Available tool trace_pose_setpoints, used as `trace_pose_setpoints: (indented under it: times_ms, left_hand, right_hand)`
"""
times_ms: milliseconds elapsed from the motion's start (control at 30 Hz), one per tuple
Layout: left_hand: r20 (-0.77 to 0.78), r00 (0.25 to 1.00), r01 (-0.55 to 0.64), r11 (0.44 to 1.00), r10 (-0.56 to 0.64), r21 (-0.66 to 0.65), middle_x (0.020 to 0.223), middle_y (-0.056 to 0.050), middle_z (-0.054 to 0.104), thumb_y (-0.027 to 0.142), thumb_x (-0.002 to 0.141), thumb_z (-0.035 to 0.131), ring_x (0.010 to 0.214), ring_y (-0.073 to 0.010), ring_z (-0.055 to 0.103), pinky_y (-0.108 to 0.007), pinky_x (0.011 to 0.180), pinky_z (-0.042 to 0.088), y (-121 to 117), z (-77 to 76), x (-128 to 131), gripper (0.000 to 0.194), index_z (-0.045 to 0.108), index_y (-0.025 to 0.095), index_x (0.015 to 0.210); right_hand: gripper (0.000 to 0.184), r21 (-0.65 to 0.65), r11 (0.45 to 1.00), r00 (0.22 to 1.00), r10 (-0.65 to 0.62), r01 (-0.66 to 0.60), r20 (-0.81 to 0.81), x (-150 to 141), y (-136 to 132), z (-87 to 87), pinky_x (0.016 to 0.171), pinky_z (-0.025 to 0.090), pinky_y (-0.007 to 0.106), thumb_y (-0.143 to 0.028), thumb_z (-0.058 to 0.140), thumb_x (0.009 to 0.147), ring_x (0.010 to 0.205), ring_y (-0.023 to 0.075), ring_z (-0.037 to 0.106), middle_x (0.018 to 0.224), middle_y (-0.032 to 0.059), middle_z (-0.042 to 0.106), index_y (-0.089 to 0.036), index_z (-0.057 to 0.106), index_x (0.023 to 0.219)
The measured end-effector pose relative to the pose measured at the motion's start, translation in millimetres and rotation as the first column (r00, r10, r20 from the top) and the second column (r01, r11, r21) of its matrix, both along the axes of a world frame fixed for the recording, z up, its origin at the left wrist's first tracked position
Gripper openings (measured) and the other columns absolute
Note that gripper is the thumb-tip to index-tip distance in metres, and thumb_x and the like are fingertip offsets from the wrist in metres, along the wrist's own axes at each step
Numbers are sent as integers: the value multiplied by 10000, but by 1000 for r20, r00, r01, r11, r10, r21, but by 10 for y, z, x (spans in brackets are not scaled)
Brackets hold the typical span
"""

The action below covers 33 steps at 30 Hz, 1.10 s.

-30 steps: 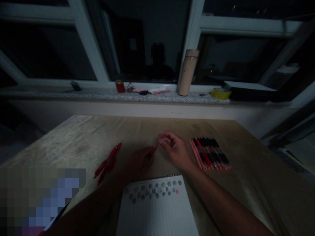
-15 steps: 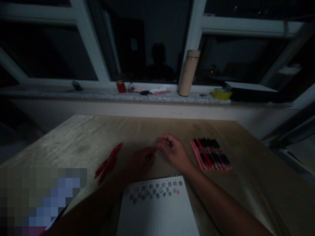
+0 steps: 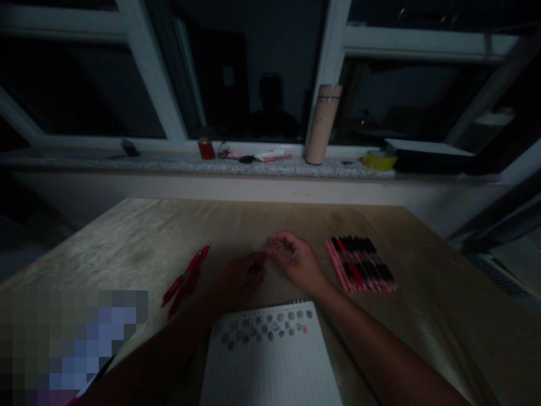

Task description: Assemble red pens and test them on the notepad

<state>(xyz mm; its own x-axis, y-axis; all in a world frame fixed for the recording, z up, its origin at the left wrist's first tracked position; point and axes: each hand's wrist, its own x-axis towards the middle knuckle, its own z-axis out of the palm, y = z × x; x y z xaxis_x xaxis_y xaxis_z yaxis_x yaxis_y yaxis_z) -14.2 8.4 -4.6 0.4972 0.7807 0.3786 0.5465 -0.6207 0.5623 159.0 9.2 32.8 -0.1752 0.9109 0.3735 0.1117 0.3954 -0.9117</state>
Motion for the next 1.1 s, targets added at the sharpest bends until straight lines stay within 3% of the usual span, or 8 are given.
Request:
trace_pose_setpoints:
  times_ms: [467, 1000, 1100]
  left_hand:
    - [-5, 1000, 5, 1000, -5, 6, 677, 13, 535, 234, 824, 434, 595, -95, 477, -211, 577, 341, 4, 16, -3, 101, 507, 164, 824]
    - [-5, 1000, -2, 1000, 2, 6, 702, 4, 567, 220, 831, 434, 600, -97, 501, -215, 598, 365, 4, -23, 5, 125, 531, 159, 881]
    - [0, 1000, -12, 1000, 12, 2, 684, 7, 565, 223, 835, 434, 585, -96, 498, -216, 595, 366, 10, -38, 9, 136, 537, 158, 895]
  right_hand:
    - [176, -18, 999, 997, -28, 29, 75, -6, -20, 19, 690, 459, 285, -325, 644, 752, 710, 147, 562, 755, 31, 608, -177, 560, 798]
    - [183, -19, 998, 991, -52, 55, 125, -19, -21, 40, 630, 438, 254, -333, 648, 733, 648, 127, 509, 676, -2, 543, -184, 542, 720]
    - [188, -34, 998, 994, -41, 45, 96, -23, -26, 38, 653, 449, 267, -339, 646, 736, 665, 132, 532, 713, 8, 574, -180, 566, 798]
